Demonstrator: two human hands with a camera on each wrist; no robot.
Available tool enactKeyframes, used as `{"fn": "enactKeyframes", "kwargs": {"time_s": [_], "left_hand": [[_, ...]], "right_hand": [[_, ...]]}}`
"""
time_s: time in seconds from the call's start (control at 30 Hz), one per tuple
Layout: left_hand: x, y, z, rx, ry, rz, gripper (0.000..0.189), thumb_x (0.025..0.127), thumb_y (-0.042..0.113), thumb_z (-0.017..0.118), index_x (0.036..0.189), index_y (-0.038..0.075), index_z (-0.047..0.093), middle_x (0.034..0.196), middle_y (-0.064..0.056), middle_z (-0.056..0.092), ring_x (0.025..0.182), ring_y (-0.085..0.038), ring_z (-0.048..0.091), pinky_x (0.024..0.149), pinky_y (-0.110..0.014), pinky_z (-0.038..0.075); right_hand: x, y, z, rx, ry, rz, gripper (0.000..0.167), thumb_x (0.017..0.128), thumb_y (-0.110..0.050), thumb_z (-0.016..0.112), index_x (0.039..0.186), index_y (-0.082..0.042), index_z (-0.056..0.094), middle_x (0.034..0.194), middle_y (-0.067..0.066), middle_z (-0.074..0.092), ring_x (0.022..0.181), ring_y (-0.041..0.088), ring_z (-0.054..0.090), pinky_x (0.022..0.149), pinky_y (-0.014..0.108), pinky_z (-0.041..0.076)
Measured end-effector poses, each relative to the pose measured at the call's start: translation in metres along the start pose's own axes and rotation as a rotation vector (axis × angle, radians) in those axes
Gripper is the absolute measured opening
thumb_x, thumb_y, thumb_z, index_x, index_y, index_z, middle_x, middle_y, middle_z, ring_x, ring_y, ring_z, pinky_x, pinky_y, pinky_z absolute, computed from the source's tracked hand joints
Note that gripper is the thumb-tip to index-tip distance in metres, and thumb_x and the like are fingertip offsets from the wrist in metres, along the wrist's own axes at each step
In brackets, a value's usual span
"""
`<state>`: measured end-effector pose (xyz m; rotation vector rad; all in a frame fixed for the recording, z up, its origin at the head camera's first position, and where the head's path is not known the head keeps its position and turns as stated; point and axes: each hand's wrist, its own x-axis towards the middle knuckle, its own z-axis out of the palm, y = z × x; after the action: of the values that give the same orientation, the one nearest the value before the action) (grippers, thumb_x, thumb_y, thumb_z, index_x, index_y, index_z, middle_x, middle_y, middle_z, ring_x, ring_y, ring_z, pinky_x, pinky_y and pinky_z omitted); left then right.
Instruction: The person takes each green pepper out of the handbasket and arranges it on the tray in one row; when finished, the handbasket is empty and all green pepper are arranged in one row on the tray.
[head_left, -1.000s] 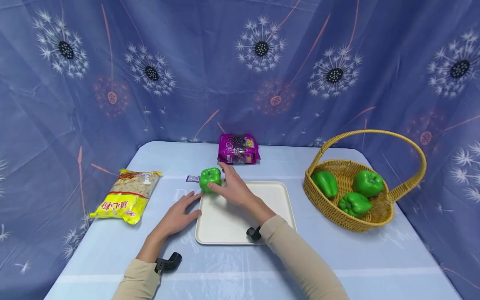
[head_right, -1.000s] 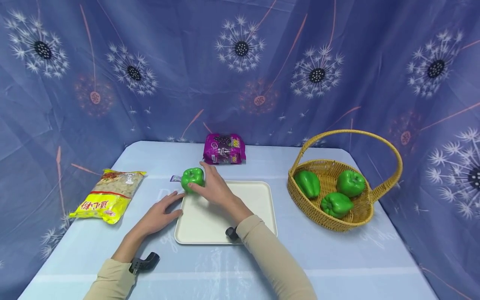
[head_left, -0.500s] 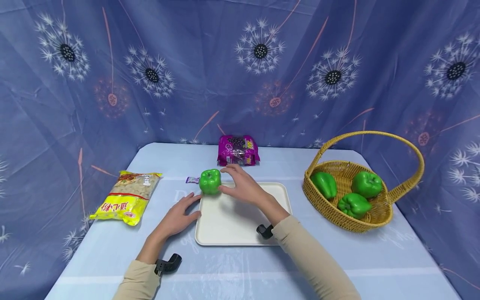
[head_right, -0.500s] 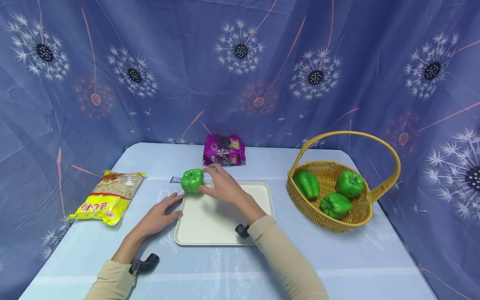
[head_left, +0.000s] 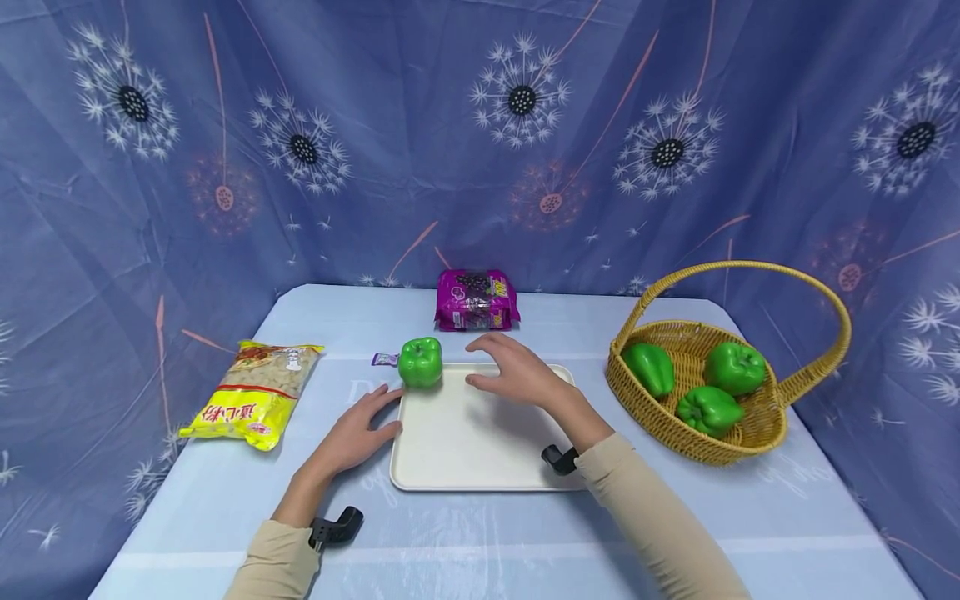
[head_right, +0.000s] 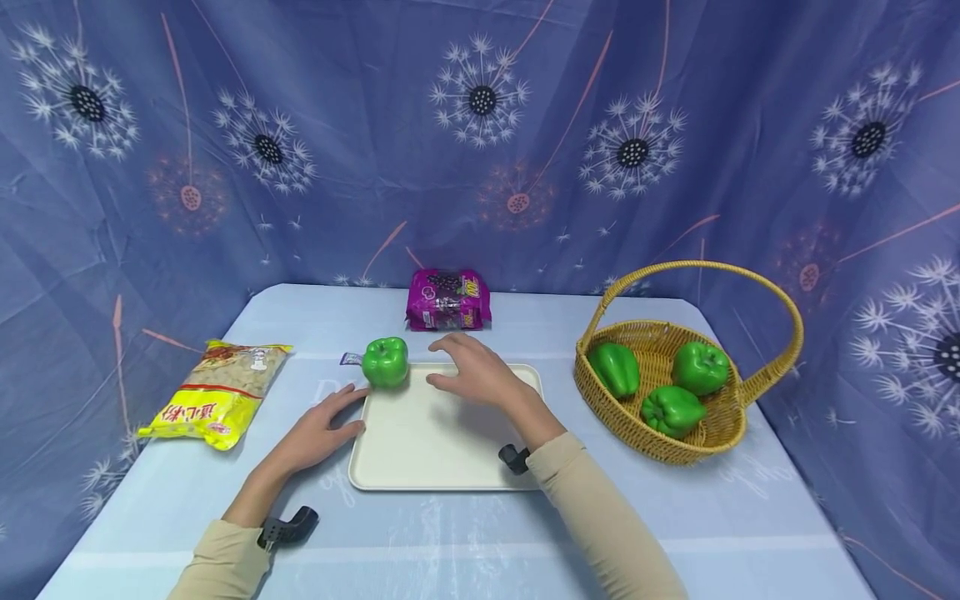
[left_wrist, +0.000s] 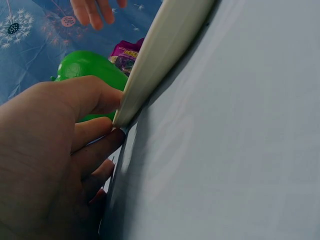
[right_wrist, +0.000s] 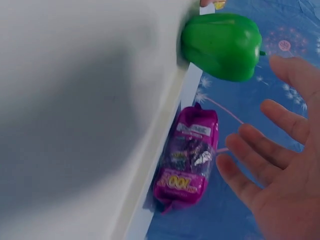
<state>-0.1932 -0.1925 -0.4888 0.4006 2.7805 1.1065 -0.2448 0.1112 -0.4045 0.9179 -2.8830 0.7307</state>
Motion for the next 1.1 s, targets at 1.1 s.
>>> {"fn": "enactKeyframes", "kwargs": {"time_s": [1.1], "left_hand": [[-0.001, 0.0, 0.0, -0.006, -0.001, 0.013, 0.055, 0.093, 0.034, 0.061, 0.144, 0.02, 0.046, 0.153, -0.016, 0.029, 0.139, -0.041, 0.023, 0.107, -0.064, 0.021]], "right_hand": [[-0.059, 0.053, -0.067, 0.118, 0.097, 0.049, 0.047, 0.092, -0.04, 0.064, 0.134, -0.021, 0.055, 0.131, -0.003, 0.055, 0.112, 0.018, 0.054, 0.09, 0.043, 0.05]]}}
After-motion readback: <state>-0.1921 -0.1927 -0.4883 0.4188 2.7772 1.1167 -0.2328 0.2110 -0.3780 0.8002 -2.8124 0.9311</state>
